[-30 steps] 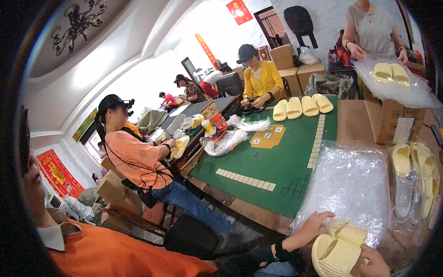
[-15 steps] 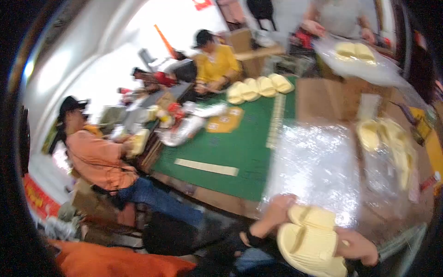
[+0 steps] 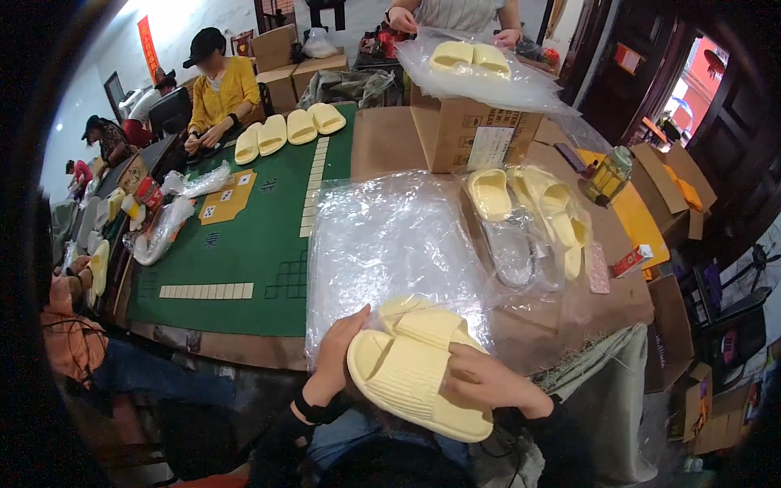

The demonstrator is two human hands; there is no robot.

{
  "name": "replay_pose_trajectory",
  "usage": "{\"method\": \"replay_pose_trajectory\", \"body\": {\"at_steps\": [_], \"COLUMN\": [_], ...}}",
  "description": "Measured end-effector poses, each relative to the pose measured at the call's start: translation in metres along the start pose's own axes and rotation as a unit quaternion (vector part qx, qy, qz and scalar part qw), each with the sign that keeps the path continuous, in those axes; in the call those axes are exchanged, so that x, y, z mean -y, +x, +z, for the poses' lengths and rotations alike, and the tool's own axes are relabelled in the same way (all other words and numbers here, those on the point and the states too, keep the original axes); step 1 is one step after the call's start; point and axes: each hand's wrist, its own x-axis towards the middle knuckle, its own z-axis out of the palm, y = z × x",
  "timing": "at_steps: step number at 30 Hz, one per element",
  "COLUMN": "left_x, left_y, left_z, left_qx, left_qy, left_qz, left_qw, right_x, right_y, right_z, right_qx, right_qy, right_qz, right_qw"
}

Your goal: Sorting, wrapping in bubble wrap, and bagging various types of footwear for shipping.

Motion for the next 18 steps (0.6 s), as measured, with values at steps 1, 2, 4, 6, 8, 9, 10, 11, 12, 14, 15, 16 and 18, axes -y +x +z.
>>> {"method": "replay_pose_trajectory", "body": {"at_steps": [1, 2, 4, 6, 8, 9, 10, 11, 12, 14, 15, 16, 18], "left_x": [0.001, 0.002, 0.000, -0.001, -0.001, -0.002, -0.001, -0.001, 0.000, 0.002, 0.003, 0.003, 0.004], "left_y": [-0.001, -0.003, 0.000, 0.002, 0.002, 0.003, 0.004, 0.006, 0.007, 0.008, 0.009, 0.009, 0.011], "left_z": [0.000, 0.000, 0.001, -0.002, -0.003, -0.002, -0.002, -0.002, -0.002, -0.002, -0.002, -0.003, -0.004], "left_qx": [-0.002, -0.010, -0.023, -0.036, -0.049, -0.054, -0.057, -0.056, -0.062, -0.067, -0.074, -0.082, -0.075], "left_qy": [0.000, 0.003, -0.010, -0.013, -0.015, -0.038, -0.058, -0.056, -0.079, -0.101, -0.100, -0.098, -0.103], "left_qz": [0.000, -0.019, -0.075, -0.071, -0.070, -0.082, -0.096, -0.097, -0.107, -0.116, -0.116, -0.115, -0.114], "left_qw": [1.000, 1.000, 0.997, 0.997, 0.996, 0.994, 0.992, 0.992, 0.989, 0.986, 0.985, 0.985, 0.985], "right_x": [0.000, -0.002, -0.007, 0.003, 0.008, 0.008, 0.006, 0.008, 0.014, 0.016, 0.015, 0.015, 0.021], "right_y": [0.002, 0.004, 0.005, 0.006, 0.006, 0.004, 0.003, 0.001, -0.002, -0.006, -0.010, -0.012, -0.013], "right_z": [0.003, 0.005, 0.006, 0.004, 0.002, 0.000, -0.003, -0.006, -0.009, -0.013, -0.015, -0.015, -0.016], "right_qx": [0.001, -0.023, -0.063, -0.059, -0.053, -0.028, -0.002, -0.002, 0.017, 0.034, 0.041, 0.048, 0.056], "right_qy": [-0.002, -0.037, -0.108, -0.140, -0.169, -0.173, -0.173, -0.171, -0.151, -0.132, -0.104, -0.075, -0.024], "right_qz": [-0.001, 0.002, -0.022, -0.014, -0.006, 0.019, 0.044, 0.044, 0.038, 0.031, -0.009, -0.048, -0.055], "right_qw": [1.000, 0.999, 0.992, 0.988, 0.984, 0.984, 0.984, 0.984, 0.988, 0.990, 0.994, 0.995, 0.997]}}
